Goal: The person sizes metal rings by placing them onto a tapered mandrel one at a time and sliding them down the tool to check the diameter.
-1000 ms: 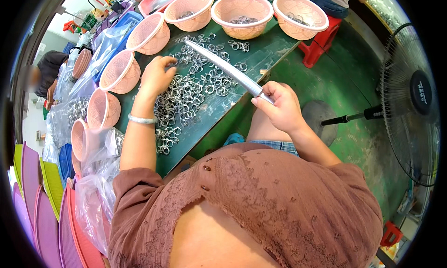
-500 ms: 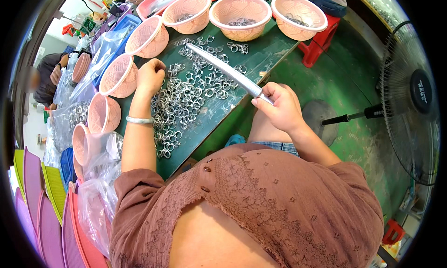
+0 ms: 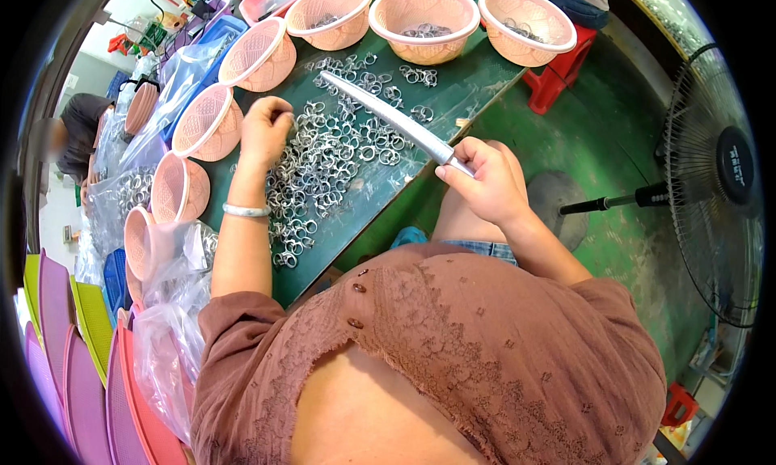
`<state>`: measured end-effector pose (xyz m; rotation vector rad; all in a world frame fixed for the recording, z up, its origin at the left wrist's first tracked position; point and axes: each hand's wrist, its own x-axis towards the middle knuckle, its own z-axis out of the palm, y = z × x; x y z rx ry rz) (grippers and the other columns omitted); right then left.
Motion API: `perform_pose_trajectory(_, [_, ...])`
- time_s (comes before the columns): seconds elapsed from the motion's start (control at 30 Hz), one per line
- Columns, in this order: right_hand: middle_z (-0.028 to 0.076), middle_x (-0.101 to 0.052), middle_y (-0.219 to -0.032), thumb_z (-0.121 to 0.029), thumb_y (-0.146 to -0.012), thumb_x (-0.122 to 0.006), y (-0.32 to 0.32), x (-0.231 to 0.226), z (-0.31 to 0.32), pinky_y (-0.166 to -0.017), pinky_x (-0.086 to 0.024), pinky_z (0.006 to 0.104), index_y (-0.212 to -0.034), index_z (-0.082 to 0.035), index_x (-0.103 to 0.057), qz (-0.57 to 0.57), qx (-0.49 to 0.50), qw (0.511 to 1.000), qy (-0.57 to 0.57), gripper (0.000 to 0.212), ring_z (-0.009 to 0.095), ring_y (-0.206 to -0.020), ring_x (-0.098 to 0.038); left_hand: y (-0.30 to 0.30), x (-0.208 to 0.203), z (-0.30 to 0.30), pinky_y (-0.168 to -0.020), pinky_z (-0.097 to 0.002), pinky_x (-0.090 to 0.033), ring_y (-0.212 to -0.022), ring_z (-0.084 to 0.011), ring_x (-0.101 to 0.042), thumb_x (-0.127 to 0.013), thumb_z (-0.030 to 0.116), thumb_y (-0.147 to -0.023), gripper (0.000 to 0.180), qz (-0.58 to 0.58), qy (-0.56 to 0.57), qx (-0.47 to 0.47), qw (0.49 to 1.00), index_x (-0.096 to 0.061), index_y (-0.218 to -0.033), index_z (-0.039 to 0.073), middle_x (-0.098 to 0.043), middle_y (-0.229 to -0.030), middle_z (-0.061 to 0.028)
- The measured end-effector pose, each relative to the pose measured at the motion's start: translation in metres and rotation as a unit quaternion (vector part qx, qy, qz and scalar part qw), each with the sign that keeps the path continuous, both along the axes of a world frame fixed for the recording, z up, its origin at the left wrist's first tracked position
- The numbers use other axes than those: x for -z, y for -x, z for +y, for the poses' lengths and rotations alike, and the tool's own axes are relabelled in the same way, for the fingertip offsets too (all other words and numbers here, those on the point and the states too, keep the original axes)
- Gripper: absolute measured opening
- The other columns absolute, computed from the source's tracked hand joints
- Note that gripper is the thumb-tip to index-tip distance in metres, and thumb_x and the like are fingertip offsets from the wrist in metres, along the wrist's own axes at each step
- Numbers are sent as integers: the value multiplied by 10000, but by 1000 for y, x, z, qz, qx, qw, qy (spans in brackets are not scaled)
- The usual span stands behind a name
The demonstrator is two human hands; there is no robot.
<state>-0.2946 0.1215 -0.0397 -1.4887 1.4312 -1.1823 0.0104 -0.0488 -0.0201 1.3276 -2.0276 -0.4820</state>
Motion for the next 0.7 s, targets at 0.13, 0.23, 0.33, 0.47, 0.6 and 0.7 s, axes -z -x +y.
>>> perform_pose_trajectory(0.13, [-36, -466, -638, -101, -754, -655, 0, 2, 2, -510, -322, 220, -755, -21, -541, 19, 3, 1000, -10, 139, 43, -595, -400, -10, -22, 24, -872, -370, -426, -955, -281, -540, -687, 173, -678, 392, -39, -9, 75, 996, -592, -1041, 59, -541, -1021, -148])
perform_pose_trajectory(0.23, [-37, -470, -655, -96, -762, -652, -9, -2, 2, -524, -326, 214, -771, -21, -543, -78, -24, 996, -18, 133, 42, -607, -402, -9, -25, 57, -936, -383, -376, -1098, -334, -438, -753, 292, -571, 646, -168, -92, 73, 979, -543, -1153, 109, -468, -1157, -159])
perform_pose_trajectory(0.33, [-39, -472, -668, -94, -767, -650, -16, -11, 3, -533, -324, 205, -777, -21, -540, -55, -40, 998, 8, 132, 41, -616, -403, 1, -28, 68, -862, -371, -416, -986, -320, -494, -710, 221, -595, 491, -155, -101, 43, 982, -560, -1042, 84, -486, -1062, -150])
perform_pose_trajectory(0.47, [-39, -470, -662, -98, -766, -652, -18, -13, 5, -527, -323, 209, -770, -21, -538, -67, -35, 997, -2, 137, 42, -612, -402, -1, -15, 65, -785, -363, -440, -882, -316, -528, -646, 140, -625, 316, -139, -69, -7, 988, -564, -916, 51, -508, -956, -148])
perform_pose_trajectory(0.6, [-35, -467, -636, -119, -761, -659, -12, -5, 5, -517, -321, 215, -757, -25, -539, -46, -21, 999, -9, 153, 45, -596, -402, -18, -2, 54, -658, -333, -454, -705, -254, -559, -628, 128, -684, 165, 4, -14, -74, 997, -597, -825, 48, -573, -760, -113])
perform_pose_trajectory(0.7, [-29, -464, -616, -143, -751, -666, -5, -1, 5, -508, -320, 220, -742, -28, -540, 21, -4, 1000, -10, 171, 50, -580, -405, -15, -15, 53, -463, -194, -401, -507, -51, -493, -596, 153, -809, 129, 250, -117, -99, 956, -605, -832, 26, -541, -677, 17])
